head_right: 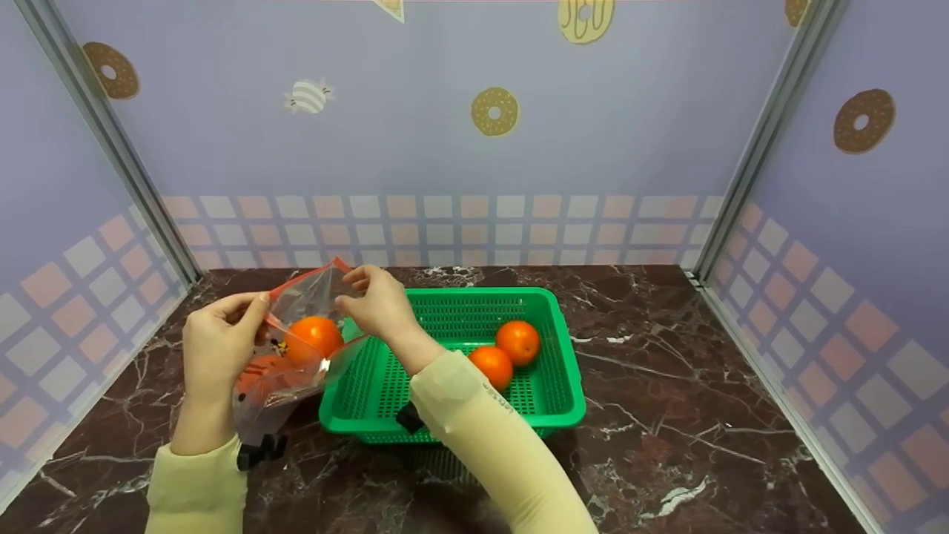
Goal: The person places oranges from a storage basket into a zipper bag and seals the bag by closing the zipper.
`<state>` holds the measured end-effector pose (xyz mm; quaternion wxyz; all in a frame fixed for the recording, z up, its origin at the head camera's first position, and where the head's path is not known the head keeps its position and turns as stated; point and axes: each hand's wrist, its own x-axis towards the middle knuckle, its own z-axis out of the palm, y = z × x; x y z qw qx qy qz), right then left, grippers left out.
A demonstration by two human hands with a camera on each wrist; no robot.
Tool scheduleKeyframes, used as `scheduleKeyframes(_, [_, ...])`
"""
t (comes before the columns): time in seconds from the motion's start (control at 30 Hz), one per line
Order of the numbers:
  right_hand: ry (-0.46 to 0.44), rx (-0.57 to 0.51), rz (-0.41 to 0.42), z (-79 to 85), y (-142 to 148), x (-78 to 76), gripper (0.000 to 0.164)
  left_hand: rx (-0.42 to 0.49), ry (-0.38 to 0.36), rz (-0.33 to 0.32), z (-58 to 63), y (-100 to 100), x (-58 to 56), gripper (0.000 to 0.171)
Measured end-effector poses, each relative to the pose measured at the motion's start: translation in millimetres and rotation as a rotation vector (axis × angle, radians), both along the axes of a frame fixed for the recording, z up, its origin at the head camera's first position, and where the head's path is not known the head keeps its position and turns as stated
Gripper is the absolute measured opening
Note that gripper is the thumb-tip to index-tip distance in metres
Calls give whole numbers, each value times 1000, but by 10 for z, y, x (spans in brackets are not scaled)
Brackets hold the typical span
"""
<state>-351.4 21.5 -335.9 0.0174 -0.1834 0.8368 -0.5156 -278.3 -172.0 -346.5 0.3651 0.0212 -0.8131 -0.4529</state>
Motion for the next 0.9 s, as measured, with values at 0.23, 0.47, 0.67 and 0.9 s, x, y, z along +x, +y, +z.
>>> scheduleKeyframes(0.23, [-116,269,-95,24,61,-67,54,18,-3,8,13,-10,8,19])
scheduleKeyframes(0.47, [-183,282,-4,10,52,-74,38,34,30,26,6,-51,12,18])
scheduleKeyframes(0.67, [-82,128,28,45,-4,-5,35,103,68,102,44,-178,50,18])
scheduleKeyframes(0.9, [17,11,18,105,-91,90,30,200,112,147,71,-335,88,20])
